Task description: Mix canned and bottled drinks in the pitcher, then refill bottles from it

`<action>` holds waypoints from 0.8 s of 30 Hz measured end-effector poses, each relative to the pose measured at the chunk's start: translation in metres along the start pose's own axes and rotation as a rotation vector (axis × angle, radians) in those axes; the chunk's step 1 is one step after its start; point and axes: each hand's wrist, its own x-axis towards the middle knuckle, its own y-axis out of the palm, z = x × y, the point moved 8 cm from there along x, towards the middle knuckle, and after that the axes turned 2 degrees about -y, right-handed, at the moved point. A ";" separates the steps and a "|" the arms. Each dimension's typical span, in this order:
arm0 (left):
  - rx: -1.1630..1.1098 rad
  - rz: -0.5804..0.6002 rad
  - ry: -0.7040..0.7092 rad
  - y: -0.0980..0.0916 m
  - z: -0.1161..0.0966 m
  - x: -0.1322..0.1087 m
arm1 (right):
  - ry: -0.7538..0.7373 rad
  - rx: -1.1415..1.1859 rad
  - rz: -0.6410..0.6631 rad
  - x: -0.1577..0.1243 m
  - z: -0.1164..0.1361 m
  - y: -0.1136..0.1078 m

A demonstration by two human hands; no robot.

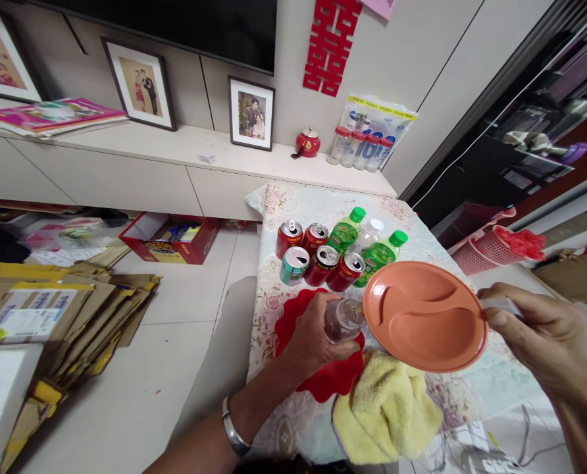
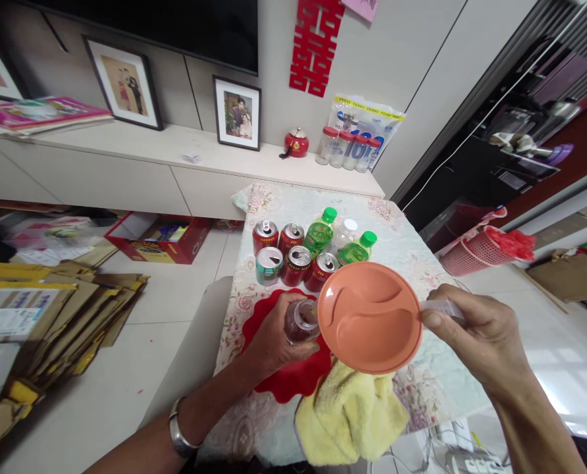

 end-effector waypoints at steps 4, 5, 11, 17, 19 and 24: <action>-0.006 0.003 -0.009 0.000 0.001 0.000 | 0.001 0.007 0.002 0.001 0.000 0.001; -0.011 0.007 -0.011 0.001 0.001 0.000 | 0.002 0.005 0.003 0.002 0.001 0.002; -0.042 0.030 -0.008 0.002 0.001 0.001 | -0.002 -0.005 0.018 0.004 0.005 0.004; -0.017 0.009 -0.010 0.000 0.000 0.000 | 0.004 -0.011 0.015 0.002 0.001 0.001; -0.005 0.007 -0.016 0.000 0.000 0.000 | 0.003 -0.012 0.021 0.003 0.001 0.002; -0.014 -0.002 -0.006 0.000 0.001 0.000 | -0.001 -0.006 0.020 0.003 0.005 0.003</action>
